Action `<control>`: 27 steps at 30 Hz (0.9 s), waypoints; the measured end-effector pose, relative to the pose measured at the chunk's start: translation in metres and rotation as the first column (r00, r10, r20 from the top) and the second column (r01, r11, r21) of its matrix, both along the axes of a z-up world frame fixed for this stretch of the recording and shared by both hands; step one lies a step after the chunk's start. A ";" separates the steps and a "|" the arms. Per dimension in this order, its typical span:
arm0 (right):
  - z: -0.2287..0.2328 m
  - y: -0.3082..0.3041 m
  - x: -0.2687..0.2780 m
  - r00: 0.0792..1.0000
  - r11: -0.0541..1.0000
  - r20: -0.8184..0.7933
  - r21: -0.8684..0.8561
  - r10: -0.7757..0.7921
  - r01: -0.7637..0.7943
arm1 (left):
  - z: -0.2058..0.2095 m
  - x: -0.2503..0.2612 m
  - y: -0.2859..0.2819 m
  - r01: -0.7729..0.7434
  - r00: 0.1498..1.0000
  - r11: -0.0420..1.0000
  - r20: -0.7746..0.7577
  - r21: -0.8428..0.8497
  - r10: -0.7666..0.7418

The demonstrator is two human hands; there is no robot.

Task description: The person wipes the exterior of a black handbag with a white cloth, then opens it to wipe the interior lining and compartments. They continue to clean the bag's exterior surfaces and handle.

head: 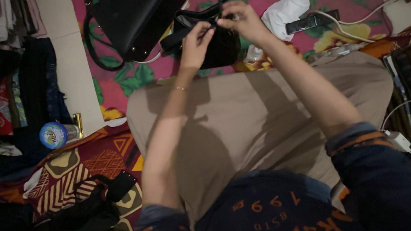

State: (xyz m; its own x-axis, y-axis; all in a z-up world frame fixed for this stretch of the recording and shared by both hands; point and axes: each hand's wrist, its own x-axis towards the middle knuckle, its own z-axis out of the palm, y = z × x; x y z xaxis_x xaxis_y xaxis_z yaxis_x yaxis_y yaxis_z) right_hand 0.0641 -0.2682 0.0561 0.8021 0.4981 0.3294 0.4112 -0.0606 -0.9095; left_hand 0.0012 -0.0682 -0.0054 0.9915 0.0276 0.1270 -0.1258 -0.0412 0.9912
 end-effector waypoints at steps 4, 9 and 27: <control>0.001 0.003 0.001 0.795 0.998 -0.606 -0.054 0.003 -0.045 | 0.001 0.003 0.008 0.001 1.000 1.000 0.007 0.010 -0.001; -0.009 0.001 0.000 0.972 0.957 -0.221 -0.290 -0.081 0.014 | 0.007 -0.009 0.012 -0.052 0.997 0.989 0.070 0.138 0.043; -0.047 0.031 -0.033 0.848 0.764 0.429 -0.417 -0.311 0.492 | -0.051 -0.025 0.040 0.041 0.974 0.825 0.160 0.564 -0.158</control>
